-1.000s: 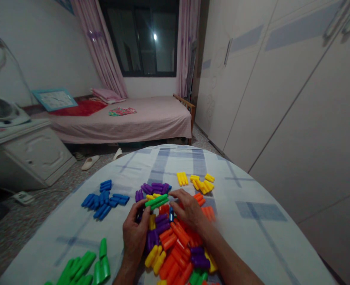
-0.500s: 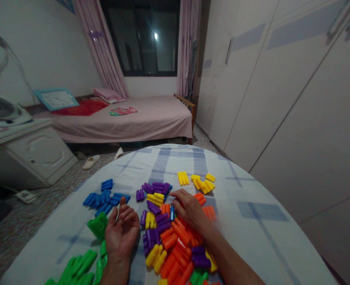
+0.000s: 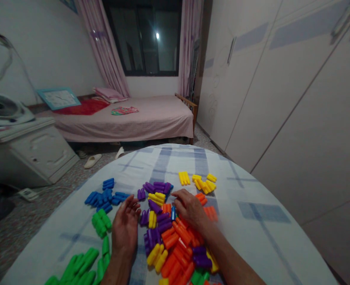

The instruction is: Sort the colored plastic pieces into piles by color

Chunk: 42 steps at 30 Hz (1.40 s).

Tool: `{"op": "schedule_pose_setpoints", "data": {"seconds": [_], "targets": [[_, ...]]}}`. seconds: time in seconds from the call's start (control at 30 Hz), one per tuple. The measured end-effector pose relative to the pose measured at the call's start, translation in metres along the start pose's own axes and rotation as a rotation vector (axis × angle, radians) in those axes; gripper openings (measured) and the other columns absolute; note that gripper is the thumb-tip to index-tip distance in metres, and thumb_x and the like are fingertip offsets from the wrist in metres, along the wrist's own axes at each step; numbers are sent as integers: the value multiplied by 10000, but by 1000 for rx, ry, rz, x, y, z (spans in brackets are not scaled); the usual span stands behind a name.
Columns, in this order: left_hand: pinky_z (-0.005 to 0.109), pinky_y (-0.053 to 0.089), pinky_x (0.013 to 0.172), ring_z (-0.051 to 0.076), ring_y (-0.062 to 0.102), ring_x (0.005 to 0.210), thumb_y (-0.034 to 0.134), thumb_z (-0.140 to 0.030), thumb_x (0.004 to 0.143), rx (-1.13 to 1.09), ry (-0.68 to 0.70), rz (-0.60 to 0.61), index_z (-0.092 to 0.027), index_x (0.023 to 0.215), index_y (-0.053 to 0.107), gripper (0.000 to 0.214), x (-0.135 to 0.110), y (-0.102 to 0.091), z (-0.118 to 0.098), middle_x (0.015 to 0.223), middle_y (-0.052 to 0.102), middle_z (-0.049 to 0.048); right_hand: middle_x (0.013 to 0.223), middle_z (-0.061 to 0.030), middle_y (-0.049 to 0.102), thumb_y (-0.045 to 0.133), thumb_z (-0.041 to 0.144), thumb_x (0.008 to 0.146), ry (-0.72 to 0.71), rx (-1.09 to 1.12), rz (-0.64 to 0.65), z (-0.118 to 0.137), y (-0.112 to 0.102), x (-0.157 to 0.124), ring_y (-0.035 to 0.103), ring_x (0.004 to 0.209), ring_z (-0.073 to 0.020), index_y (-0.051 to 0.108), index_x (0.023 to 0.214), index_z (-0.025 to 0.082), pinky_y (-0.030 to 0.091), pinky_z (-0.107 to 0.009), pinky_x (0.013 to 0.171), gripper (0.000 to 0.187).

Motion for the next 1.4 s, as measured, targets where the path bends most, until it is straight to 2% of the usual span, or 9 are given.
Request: {"op": "schedule_pose_setpoints", "data": {"seconds": [0.1, 0.2, 0.4, 0.5, 0.7, 0.8, 0.93, 1.2, 1.4], "targets": [[258, 470, 763, 165, 614, 892, 618, -386, 757, 506, 225, -2, -186, 978, 667, 303, -7, 10, -12, 955, 681, 40, 1009, -57, 652, 472, 164, 863, 10, -4, -52, -2, -7, 0, 601, 960, -169, 596, 1032, 204, 471, -325, 859, 213], [324, 465, 838, 203, 614, 932, 558, -409, 791, 746, 288, 77, -179, 987, 655, 317, -10, 21, -7, 1002, 672, 61, 999, -57, 658, 464, 163, 853, 16, -21, -144, -4, -17, 0, 602, 973, -178, 604, 1010, 208, 464, -346, 882, 214], [364, 452, 889, 221, 602, 953, 520, -384, 796, 875, 349, 156, -170, 943, 653, 292, -10, 31, -4, 982, 658, 75, 1010, -60, 668, 451, 212, 847, 62, -29, -252, -7, -34, 1, 602, 992, -189, 628, 972, 210, 451, -368, 911, 216], [366, 450, 896, 220, 594, 961, 511, -360, 797, 901, 380, 180, -174, 923, 654, 266, -13, 36, -6, 983, 654, 75, 1006, -64, 675, 463, 279, 842, 125, -19, -294, -9, -61, 4, 606, 989, -199, 646, 950, 209, 446, -370, 913, 224], [365, 452, 898, 215, 593, 959, 499, -332, 807, 920, 399, 199, -181, 911, 655, 241, -14, 38, -5, 978, 649, 70, 1011, -72, 687, 493, 431, 795, 504, 104, -433, -66, -118, -24, 624, 941, -213, 664, 967, 198, 470, -357, 846, 336], [365, 450, 900, 212, 592, 959, 495, -322, 814, 934, 402, 202, -185, 928, 651, 237, -13, 37, -4, 980, 646, 66, 1001, -79, 694, 516, 443, 754, 632, 162, -432, -83, -106, -48, 630, 944, -232, 676, 928, 188, 472, -372, 848, 348], [356, 454, 889, 207, 594, 950, 489, -311, 821, 932, 405, 212, -189, 921, 651, 227, -14, 39, -3, 971, 647, 62, 1047, -93, 678, 485, 449, 763, 666, 149, -450, -71, -77, -67, 616, 998, -242, 668, 981, 185, 454, -392, 913, 388], [344, 461, 862, 199, 601, 917, 486, -294, 820, 923, 432, 195, -193, 882, 654, 205, -15, 41, -9, 935, 650, 54, 1229, -88, 602, 453, 453, 828, 415, 103, -46, -35, -19, -38, 531, 1166, -223, 631, 1106, 209, 371, -421, 1046, 411], [368, 463, 878, 202, 593, 925, 466, -257, 819, 925, 423, 183, -191, 877, 645, 200, -17, 42, -9, 938, 642, 57, 1203, -69, 604, 490, 334, 847, 177, 7, -126, 34, -30, 3, 517, 1164, -232, 589, 1131, 254, 369, -447, 1034, 312]]}}
Point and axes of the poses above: each hand's wrist, its own x-axis towards the middle knuckle, its own y-axis out of the palm, z = x × y, the point moved 10 cm from there along x, towards the middle knuckle
